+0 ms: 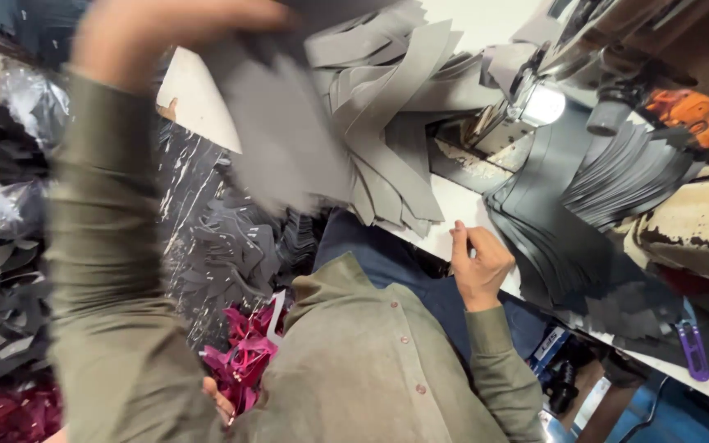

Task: The person sits at a sewing machine and stitches gray shoe parts. They pick up a shoe upper and a sole piece, align them, and feed them through the machine to sew them together. The person repeats this process for multiple shoe parts, stacking the finished items on the table.

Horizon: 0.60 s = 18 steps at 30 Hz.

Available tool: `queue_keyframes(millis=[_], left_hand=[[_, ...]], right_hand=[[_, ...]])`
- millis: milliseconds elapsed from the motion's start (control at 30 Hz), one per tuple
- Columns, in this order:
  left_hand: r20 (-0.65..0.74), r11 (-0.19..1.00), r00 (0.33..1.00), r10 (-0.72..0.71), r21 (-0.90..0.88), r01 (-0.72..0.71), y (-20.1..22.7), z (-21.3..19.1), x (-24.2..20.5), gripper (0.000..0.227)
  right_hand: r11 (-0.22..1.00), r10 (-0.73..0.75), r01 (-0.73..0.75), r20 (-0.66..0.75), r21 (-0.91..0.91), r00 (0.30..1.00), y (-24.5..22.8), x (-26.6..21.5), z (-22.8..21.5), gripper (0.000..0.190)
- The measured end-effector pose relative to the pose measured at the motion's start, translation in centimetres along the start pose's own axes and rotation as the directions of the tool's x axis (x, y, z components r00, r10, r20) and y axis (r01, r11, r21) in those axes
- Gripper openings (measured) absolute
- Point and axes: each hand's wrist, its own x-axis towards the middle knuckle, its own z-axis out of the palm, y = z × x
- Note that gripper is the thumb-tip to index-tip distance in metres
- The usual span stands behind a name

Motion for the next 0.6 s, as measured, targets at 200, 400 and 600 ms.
queue_keyframes(millis=[200,400,600], left_hand=[[-0.052,0.955,0.968,-0.247,0.155,0.253,14.1,15.4,-3.8,0.090],[-0.462,0.968,0.886,-0.044,0.200,0.152,16.4,21.1,-6.1,0.093],[-0.371,0.977,0.928,0.043,0.209,0.038,12.6,20.7,-4.3,0.093]], right_hand=[[0.988,0.125,-0.132,0.099,0.077,0.987,-0.6,0.1,-2.0,0.017],[0.978,-0.049,0.038,0.048,0.205,0.998,-0.8,3.2,-8.1,0.023],[0.853,-0.191,0.155,-0.023,-0.499,0.981,1.7,7.1,-9.3,0.035]])
